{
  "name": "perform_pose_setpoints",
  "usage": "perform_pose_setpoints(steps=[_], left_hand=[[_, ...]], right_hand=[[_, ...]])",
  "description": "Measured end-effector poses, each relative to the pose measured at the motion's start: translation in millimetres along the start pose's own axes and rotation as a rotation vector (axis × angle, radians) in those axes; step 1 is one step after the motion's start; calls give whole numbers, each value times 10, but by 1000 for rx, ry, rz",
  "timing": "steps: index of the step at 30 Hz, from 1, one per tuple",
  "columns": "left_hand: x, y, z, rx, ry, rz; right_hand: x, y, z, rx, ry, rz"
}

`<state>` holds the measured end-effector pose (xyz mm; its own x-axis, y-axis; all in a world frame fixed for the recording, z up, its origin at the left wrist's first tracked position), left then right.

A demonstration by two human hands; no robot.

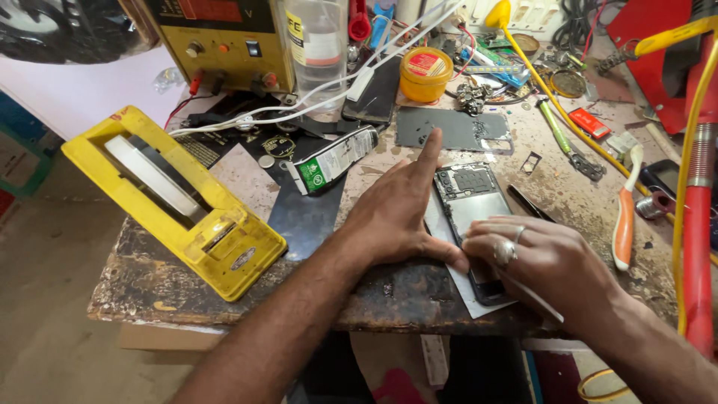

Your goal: The person pries the screen assembly off a smartphone on a cluttered repair bench, working a thin metal pry tool around the edge of the display while holding the phone steady with the other hand, and repositions the phone on a paper sheet as the screen separates from the frame.

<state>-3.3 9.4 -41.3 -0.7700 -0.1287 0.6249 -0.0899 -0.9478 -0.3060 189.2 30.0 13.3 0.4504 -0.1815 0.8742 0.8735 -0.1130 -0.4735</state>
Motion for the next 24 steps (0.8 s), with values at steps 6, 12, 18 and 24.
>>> perform_pose_setpoints(steps=[6,12,18,24], left_hand=[[-14,1,-14,-94,36,30],[-28,-4,-27,4,-25,-10],[-44,-2,-40,13,-9,-11],[-41,-12,-27,-27,-10,10]], right_hand=[[-20,28,4,-171,-161,-118],[58,-20,-23,-95,-261,-42],[-46,74,45,-223,-92,-6],[-24,126,46,-209,-169,7]])
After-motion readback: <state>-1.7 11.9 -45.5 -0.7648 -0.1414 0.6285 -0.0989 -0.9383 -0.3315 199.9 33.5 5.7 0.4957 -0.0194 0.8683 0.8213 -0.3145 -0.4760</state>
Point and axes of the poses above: each hand's wrist, its own y-axis away from the middle knuckle, its own x-axis out of the back of the hand, z = x × y, the point moved 3 cm from there along -y, towards the middle knuckle, and after that the axes turned 8 degrees about y, right-handed, at the moved point
